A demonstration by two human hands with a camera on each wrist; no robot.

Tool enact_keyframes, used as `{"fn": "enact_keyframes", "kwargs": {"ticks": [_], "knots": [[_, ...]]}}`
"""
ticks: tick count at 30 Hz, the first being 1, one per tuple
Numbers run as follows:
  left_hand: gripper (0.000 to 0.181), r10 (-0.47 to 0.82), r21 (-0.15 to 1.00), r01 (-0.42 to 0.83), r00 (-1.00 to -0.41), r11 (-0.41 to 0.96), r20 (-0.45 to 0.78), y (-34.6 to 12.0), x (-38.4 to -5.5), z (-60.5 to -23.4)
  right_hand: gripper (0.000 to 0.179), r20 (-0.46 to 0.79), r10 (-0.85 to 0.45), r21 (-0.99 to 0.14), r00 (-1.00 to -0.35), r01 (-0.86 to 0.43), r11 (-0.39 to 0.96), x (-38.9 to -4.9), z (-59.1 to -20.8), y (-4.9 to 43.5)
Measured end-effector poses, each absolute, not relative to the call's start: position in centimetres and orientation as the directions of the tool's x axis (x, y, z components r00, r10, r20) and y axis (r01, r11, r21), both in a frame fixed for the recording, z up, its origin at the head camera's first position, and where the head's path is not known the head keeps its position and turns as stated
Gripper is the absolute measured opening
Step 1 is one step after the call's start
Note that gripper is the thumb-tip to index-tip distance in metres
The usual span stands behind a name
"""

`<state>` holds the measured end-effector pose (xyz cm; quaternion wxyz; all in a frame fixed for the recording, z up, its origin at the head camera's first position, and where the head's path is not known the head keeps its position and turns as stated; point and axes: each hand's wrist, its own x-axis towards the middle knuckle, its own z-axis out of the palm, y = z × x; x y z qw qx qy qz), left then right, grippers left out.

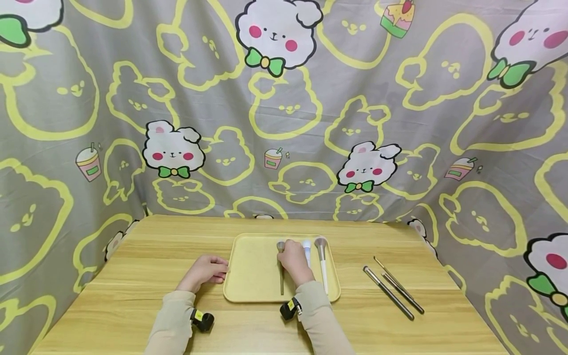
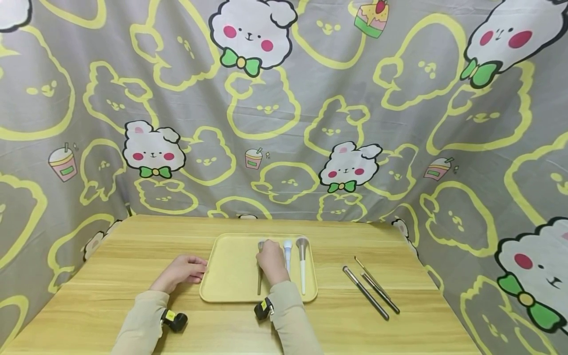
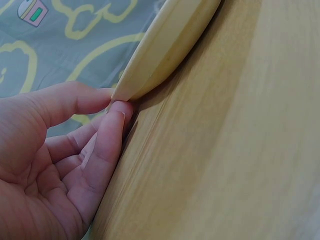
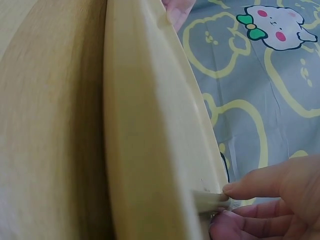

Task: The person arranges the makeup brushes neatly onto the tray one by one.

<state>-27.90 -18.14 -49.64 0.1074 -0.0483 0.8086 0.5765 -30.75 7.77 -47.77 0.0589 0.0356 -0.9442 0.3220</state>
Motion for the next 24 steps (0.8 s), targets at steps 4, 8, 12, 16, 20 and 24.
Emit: {"fn": "enact_keyframes", "kwargs": {"ticks": [4, 8, 12, 16, 20, 24], "knots": [[0.024, 0.048, 0.924, -0.202, -0.972, 0.326, -0.229, -18.20, -27.94, -49.72, 0.046, 0.138, -0.031, -0.597, -0.990, -0.108, 0.795, -30.78, -47.82, 7.77], [0.024, 0.049, 0.925, -0.198, -0.973, 0.325, -0.226, -18.23, -27.92, -49.78, 0.046, 0.128, -0.027, -0.601, -0.991, -0.099, 0.793, -30.79, -47.82, 7.75], [0.025, 0.049, 0.924, -0.192, -0.974, 0.330, -0.219, -18.23, -27.87, -49.75, 0.046, 0.099, -0.026, -0.620, -0.995, -0.082, 0.780, -30.75, -47.84, 7.72], [0.026, 0.052, 0.923, -0.190, -0.974, 0.336, -0.220, -18.24, -27.89, -49.74, 0.045, 0.099, -0.026, -0.622, -0.995, -0.082, 0.779, -30.72, -47.79, 7.70], [0.025, 0.048, 0.920, -0.195, -0.973, 0.339, -0.225, -18.22, -27.94, -49.73, 0.045, 0.106, -0.029, -0.618, -0.994, -0.089, 0.781, -30.69, -47.70, 7.74], [0.025, 0.046, 0.918, -0.197, -0.973, 0.345, -0.227, -18.21, -27.99, -49.72, 0.048, 0.121, -0.033, -0.615, -0.992, -0.102, 0.782, -30.66, -47.71, 7.81]]}}
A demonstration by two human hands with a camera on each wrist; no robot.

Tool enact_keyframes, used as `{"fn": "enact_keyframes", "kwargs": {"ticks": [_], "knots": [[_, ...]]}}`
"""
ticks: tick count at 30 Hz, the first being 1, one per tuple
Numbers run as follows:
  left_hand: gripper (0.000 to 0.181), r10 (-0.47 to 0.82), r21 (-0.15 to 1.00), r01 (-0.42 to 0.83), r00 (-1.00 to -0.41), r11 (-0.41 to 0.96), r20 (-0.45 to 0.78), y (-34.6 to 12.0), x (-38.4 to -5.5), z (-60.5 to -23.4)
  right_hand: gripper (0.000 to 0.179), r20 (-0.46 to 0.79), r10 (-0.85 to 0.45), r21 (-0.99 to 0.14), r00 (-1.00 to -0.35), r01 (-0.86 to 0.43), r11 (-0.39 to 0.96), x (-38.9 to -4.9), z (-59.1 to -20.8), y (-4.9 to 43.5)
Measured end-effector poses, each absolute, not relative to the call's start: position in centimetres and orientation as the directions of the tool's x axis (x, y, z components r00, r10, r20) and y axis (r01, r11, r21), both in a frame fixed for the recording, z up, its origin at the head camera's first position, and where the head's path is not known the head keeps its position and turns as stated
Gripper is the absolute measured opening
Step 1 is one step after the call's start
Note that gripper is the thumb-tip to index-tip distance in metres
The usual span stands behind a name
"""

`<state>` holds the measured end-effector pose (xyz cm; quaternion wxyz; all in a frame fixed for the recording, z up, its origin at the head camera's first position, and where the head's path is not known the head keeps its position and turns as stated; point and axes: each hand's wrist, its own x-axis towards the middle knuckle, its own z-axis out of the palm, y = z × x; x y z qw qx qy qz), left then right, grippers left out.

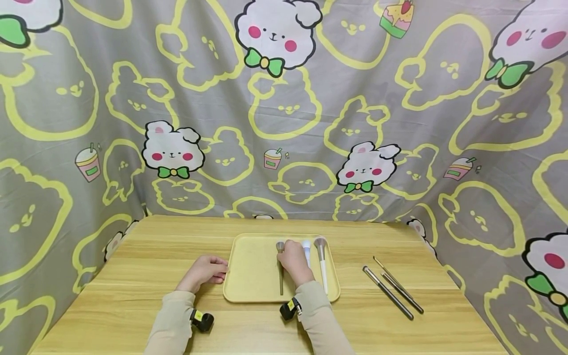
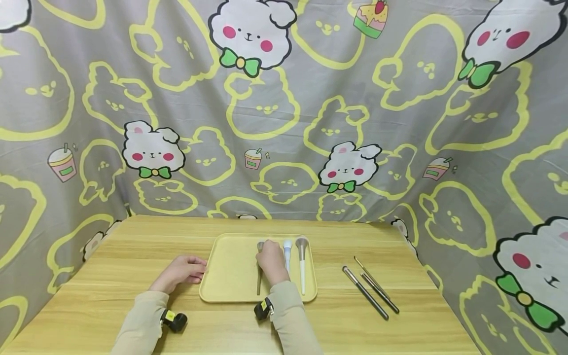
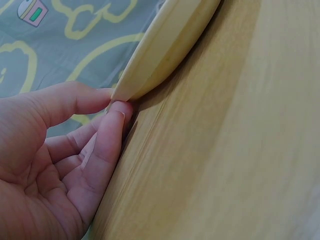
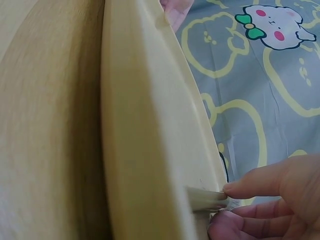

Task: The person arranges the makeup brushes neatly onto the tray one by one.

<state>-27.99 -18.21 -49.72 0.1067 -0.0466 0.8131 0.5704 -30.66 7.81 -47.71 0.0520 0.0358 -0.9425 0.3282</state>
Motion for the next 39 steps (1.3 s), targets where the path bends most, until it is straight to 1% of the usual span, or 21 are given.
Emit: {"fn": "enact_keyframes", "kwargs": {"ticks": [14, 24, 27, 32, 34, 39], "knots": [[0.027, 0.052, 0.920, -0.186, -0.975, 0.345, -0.216, -18.2, -28.0, -49.7, 0.046, 0.116, -0.039, -0.619, -0.992, -0.103, 0.778, -30.6, -47.5, 7.8], [0.026, 0.042, 0.923, -0.189, -0.976, 0.336, -0.215, -18.2, -28.0, -49.7, 0.030, 0.142, -0.029, -0.603, -0.989, -0.109, 0.790, -30.3, -46.8, 8.0], [0.027, 0.050, 0.922, -0.182, -0.976, 0.341, -0.211, -18.2, -27.9, -49.7, 0.032, 0.147, -0.036, -0.609, -0.988, -0.119, 0.784, -30.0, -46.4, 8.1], [0.027, 0.055, 0.921, -0.187, -0.974, 0.343, -0.218, -18.2, -27.9, -49.8, 0.042, 0.144, -0.047, -0.644, -0.988, -0.129, 0.754, -29.7, -45.6, 8.3], [0.027, 0.057, 0.922, -0.189, -0.974, 0.338, -0.220, -18.2, -28.0, -49.8, 0.043, 0.152, -0.042, -0.658, -0.988, -0.133, 0.741, -29.6, -45.3, 8.5], [0.027, 0.061, 0.925, -0.193, -0.973, 0.328, -0.225, -18.2, -28.0, -49.9, 0.029, 0.181, -0.026, -0.649, -0.983, -0.139, 0.748, -29.5, -44.5, 8.9]]}}
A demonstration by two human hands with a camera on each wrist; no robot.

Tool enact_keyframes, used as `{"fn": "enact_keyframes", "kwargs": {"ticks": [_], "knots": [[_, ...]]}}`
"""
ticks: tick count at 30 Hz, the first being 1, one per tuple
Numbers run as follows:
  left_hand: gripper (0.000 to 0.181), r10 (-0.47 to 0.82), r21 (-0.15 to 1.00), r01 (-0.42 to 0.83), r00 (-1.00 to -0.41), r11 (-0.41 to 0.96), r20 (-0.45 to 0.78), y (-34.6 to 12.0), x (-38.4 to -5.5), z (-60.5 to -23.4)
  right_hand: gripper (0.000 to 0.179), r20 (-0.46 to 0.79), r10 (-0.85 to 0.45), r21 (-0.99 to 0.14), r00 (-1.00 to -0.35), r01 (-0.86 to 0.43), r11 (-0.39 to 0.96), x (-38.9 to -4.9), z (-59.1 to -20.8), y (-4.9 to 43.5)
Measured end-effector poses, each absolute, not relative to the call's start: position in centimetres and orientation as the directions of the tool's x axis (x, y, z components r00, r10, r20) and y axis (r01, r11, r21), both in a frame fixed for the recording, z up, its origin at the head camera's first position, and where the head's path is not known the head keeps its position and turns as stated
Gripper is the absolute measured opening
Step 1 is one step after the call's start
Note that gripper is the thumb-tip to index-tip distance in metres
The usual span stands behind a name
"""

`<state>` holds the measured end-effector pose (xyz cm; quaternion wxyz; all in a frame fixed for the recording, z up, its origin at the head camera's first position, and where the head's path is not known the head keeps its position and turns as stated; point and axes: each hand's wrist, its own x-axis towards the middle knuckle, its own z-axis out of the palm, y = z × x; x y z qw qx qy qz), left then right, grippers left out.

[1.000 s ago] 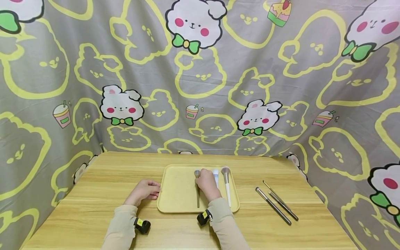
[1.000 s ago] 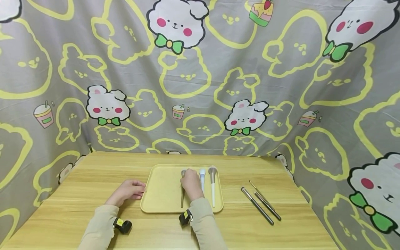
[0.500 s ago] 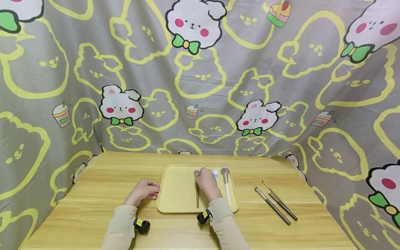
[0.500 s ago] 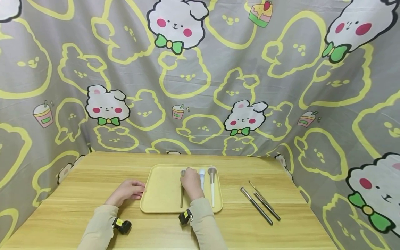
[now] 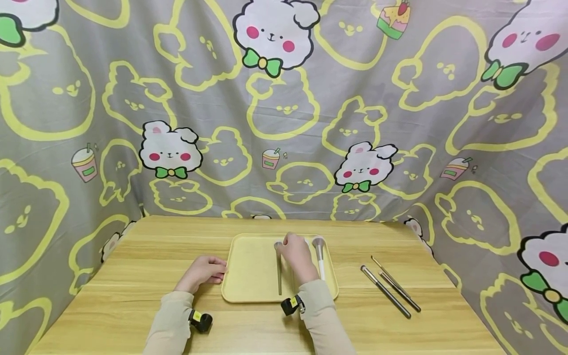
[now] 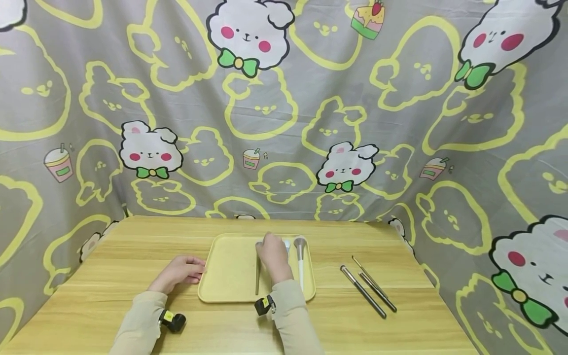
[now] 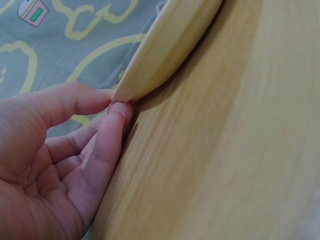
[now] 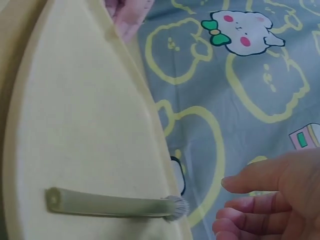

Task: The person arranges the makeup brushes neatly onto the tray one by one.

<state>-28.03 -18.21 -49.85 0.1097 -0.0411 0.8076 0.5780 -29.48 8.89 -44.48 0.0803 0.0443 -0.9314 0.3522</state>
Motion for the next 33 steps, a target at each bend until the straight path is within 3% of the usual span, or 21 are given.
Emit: {"fn": "enact_keyframes", "kwargs": {"ticks": [10, 18, 25, 33], "knots": [[0.025, 0.065, 0.928, -0.202, -0.970, 0.313, -0.233, -18.1, -27.9, -49.6, 0.012, 0.235, -0.046, -0.617, -0.971, -0.185, 0.765, -29.0, -43.2, 9.9], [0.027, 0.056, 0.925, -0.196, -0.973, 0.324, -0.226, -18.3, -27.6, -49.5, 0.012, 0.315, -0.026, -0.522, -0.949, -0.196, 0.830, -28.7, -43.0, 11.3], [0.026, 0.047, 0.924, -0.209, -0.971, 0.319, -0.236, -18.3, -27.6, -49.6, 0.010, 0.372, 0.010, -0.580, -0.928, -0.224, 0.783, -28.3, -42.8, 13.0], [0.027, 0.059, 0.929, -0.198, -0.972, 0.312, -0.227, -18.3, -27.7, -49.6, 0.010, 0.385, 0.047, -0.568, -0.922, -0.196, 0.799, -28.2, -43.3, 15.9]]}}
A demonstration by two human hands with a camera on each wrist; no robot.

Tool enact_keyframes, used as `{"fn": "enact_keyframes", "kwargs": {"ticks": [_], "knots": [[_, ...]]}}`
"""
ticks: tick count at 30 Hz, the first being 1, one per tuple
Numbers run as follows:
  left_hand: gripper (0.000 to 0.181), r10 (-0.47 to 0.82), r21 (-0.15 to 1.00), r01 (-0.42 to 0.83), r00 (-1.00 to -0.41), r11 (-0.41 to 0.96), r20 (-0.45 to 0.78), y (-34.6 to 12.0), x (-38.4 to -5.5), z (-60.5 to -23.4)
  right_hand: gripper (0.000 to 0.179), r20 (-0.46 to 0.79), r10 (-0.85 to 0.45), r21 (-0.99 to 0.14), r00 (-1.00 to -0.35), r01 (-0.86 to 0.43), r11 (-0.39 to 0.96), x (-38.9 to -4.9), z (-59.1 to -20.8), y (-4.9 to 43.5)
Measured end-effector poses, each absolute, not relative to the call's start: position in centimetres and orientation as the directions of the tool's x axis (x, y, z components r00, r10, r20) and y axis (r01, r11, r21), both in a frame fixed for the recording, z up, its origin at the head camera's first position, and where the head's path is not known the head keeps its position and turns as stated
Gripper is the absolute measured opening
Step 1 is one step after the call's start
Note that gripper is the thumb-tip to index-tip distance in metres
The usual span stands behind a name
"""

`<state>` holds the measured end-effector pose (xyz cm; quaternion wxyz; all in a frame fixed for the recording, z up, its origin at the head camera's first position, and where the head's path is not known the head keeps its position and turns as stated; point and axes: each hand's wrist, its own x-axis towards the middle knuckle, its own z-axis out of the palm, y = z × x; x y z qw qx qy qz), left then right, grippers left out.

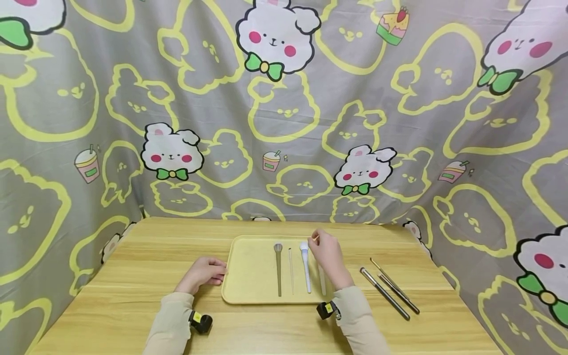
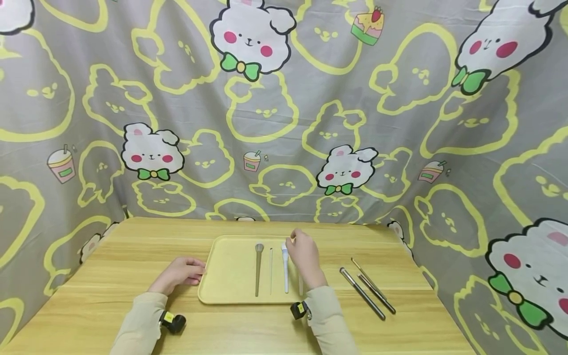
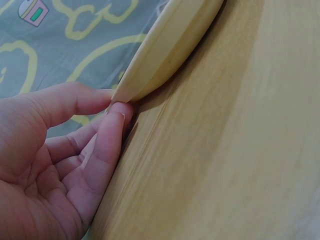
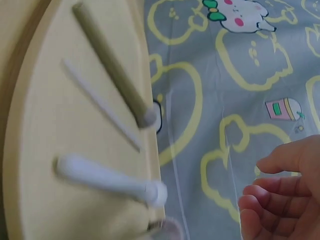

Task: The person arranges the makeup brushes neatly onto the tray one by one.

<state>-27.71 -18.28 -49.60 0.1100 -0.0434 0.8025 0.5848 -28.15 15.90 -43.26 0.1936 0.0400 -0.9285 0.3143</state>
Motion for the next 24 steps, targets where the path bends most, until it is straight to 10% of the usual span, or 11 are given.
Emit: {"fn": "enact_keyframes", "kwargs": {"ticks": [24], "knots": [[0.026, 0.052, 0.923, -0.204, -0.971, 0.325, -0.233, -18.2, -27.7, -49.6, 0.023, 0.284, 0.042, -0.516, -0.958, -0.116, 0.849, -26.9, -44.3, 23.7]]}}
